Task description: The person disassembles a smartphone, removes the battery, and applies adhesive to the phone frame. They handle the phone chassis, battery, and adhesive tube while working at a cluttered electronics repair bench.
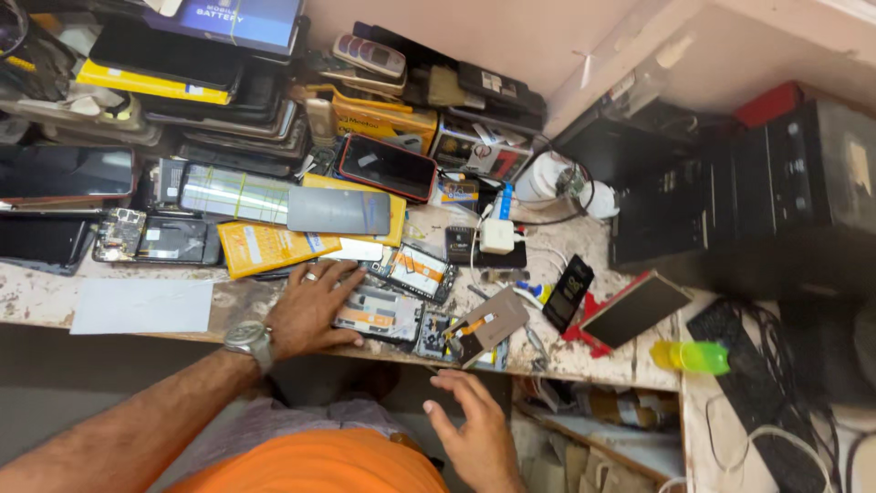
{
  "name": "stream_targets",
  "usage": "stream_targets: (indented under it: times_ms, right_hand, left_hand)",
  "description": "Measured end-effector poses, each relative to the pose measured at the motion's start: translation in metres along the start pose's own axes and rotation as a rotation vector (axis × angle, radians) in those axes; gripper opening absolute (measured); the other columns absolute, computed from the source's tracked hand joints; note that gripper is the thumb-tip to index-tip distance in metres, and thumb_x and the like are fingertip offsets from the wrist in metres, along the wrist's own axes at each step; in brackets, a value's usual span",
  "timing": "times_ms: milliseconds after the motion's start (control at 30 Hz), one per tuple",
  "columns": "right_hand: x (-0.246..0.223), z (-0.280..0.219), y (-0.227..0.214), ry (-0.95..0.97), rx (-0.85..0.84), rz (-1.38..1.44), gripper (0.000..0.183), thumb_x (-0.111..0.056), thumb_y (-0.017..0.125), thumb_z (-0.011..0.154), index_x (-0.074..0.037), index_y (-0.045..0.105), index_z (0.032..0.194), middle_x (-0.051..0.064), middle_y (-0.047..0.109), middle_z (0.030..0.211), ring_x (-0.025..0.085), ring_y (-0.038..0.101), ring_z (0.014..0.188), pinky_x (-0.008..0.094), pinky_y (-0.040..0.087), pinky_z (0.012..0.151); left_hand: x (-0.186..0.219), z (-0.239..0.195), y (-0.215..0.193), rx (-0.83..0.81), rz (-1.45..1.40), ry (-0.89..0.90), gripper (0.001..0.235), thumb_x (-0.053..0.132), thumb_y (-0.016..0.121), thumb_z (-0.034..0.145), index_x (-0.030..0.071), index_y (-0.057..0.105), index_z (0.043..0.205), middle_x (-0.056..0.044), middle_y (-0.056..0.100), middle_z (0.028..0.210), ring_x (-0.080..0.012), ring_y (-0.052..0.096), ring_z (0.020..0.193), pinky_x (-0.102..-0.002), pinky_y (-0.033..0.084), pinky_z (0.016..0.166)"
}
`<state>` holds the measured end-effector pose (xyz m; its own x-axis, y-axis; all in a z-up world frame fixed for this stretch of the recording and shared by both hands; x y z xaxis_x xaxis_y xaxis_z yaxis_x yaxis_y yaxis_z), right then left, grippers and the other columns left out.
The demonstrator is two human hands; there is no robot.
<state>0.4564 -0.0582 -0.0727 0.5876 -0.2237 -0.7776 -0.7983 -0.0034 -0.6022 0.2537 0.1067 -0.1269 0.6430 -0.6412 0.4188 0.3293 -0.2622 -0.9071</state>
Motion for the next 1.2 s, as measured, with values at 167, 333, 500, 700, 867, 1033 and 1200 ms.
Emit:
stream_targets:
  times_ms: [167, 333, 500, 700, 867, 1033, 1200]
  right_hand:
    - [0.003, 0.033, -0.016, -0.029, -0.041, 0.031, 0.029, -0.017, 0.076, 0.083, -0.005, 0.072, 0.109, 0.009, 0.074, 0.115, 0.025, 0.074, 0.100, 0.033, 0.057, 0.089]
    - [-0.023, 0.058, -0.009, -0.171, -0.098, -0.015, 0.029, -0.017, 0.077, 0.085, -0.005, 0.072, 0.110, 0.011, 0.073, 0.117, 0.027, 0.071, 0.107, 0.036, 0.055, 0.092]
    - [-0.039, 0.084, 0.004, -0.179, -0.109, -0.001, 0.028, -0.016, 0.076, 0.085, -0.003, 0.071, 0.109, 0.011, 0.074, 0.116, 0.026, 0.072, 0.107, 0.036, 0.056, 0.092]
    - [-0.018, 0.120, 0.034, -0.013, -0.102, 0.203, 0.026, -0.014, 0.076, 0.086, -0.002, 0.073, 0.110, 0.008, 0.076, 0.108, 0.017, 0.076, 0.096, 0.030, 0.060, 0.083]
    - [0.023, 0.148, 0.078, 0.262, -0.103, 0.371, 0.027, -0.010, 0.075, 0.089, -0.002, 0.071, 0.114, 0.010, 0.076, 0.098, 0.014, 0.072, 0.087, 0.028, 0.059, 0.076]
    - [0.031, 0.186, 0.112, 0.227, -0.029, 0.592, 0.031, -0.008, 0.073, 0.090, -0.001, 0.068, 0.120, 0.008, 0.075, 0.104, 0.014, 0.072, 0.092, 0.026, 0.058, 0.083]
    - [0.055, 0.220, 0.124, 0.401, 0.182, 0.715, 0.031, -0.009, 0.066, 0.093, -0.005, 0.062, 0.123, 0.009, 0.069, 0.115, 0.016, 0.072, 0.091, 0.029, 0.060, 0.079]
  left_hand:
    - [-0.038, 0.050, -0.045, 0.177, 0.157, -0.054, 0.077, 0.041, 0.079, 0.081, 0.004, 0.051, 0.142, -0.014, 0.056, 0.141, -0.0329, 0.050, 0.132, -0.049, 0.037, 0.108]
    - [-0.066, 0.097, -0.042, -0.060, 0.382, -0.070, 0.085, 0.037, 0.083, 0.072, -0.002, 0.050, 0.139, -0.015, 0.057, 0.133, -0.0330, 0.054, 0.125, -0.048, 0.039, 0.107]
    - [-0.067, 0.103, -0.041, -0.114, 0.342, -0.011, 0.079, 0.033, 0.083, 0.072, -0.003, 0.052, 0.135, -0.018, 0.060, 0.122, -0.0342, 0.061, 0.113, -0.047, 0.044, 0.102]
    - [-0.067, 0.099, -0.061, -0.089, 0.122, 0.063, 0.079, 0.033, 0.087, 0.066, -0.007, 0.053, 0.125, -0.021, 0.057, 0.114, -0.0384, 0.060, 0.104, -0.048, 0.050, 0.088]
    - [-0.083, 0.092, -0.075, -0.079, -0.015, -0.028, 0.085, 0.032, 0.090, 0.064, -0.006, 0.050, 0.130, -0.020, 0.056, 0.114, -0.0389, 0.058, 0.105, -0.049, 0.049, 0.091]
    - [-0.085, 0.098, -0.067, -0.077, -0.017, -0.011, 0.084, 0.030, 0.090, 0.064, -0.004, 0.051, 0.130, -0.020, 0.055, 0.117, -0.0383, 0.056, 0.111, -0.049, 0.046, 0.094]
    - [-0.084, 0.100, -0.055, -0.102, 0.011, 0.001, 0.075, 0.028, 0.089, 0.064, 0.000, 0.053, 0.124, -0.018, 0.057, 0.117, -0.0376, 0.055, 0.113, -0.049, 0.043, 0.098]
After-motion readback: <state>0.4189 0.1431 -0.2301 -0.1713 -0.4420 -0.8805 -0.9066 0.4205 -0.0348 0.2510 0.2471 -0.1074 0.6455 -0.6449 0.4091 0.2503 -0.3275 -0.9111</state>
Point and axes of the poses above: each hand's wrist, its own z-axis towards the middle knuckle, its own y-axis out of the palm, x = y × z, the point moved 9 cm from there along z, towards the middle knuckle
